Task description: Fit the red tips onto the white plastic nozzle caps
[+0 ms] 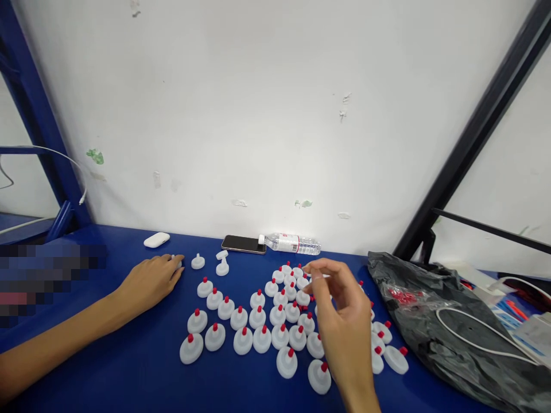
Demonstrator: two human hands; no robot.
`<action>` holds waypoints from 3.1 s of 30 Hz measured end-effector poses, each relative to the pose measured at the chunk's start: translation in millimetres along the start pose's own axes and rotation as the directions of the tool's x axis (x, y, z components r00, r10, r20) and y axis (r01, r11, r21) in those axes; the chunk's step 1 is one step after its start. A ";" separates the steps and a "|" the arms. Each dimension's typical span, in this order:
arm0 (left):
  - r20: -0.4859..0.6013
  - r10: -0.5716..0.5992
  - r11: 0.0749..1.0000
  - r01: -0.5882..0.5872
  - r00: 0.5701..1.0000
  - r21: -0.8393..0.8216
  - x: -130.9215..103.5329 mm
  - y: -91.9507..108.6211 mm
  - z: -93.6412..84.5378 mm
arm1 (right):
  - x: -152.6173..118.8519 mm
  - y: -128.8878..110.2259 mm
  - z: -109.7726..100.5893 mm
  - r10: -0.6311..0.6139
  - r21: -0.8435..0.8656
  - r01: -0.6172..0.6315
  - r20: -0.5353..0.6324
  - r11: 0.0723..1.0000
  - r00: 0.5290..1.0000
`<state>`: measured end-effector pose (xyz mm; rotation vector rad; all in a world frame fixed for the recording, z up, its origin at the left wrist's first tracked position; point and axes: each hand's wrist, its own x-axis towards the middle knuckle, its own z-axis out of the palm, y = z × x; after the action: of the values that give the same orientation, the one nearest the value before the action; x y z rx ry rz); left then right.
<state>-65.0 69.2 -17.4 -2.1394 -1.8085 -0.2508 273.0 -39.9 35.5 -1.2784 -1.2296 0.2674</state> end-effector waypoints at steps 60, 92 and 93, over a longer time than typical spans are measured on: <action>-0.591 0.480 0.566 -0.744 0.648 -0.355 -64.4 61.0 -42.0 | -38.4 -19.0 35.8 -0.123 0.059 0.116 0.711 0.992 0.693; -0.769 0.510 0.445 -0.883 0.386 -0.149 -67.1 49.7 -55.7 | -40.5 -35.4 20.0 0.039 0.062 -0.118 0.713 0.991 0.700; -0.767 0.457 0.483 -0.850 0.450 -0.210 -62.6 48.0 -51.6 | -36.7 -33.4 18.4 0.041 0.103 -0.151 0.683 0.983 0.729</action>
<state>-25.3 -13.8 2.9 -2.5255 -0.3382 -1.2610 228.6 -68.4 39.5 -1.1382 -1.7200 0.9625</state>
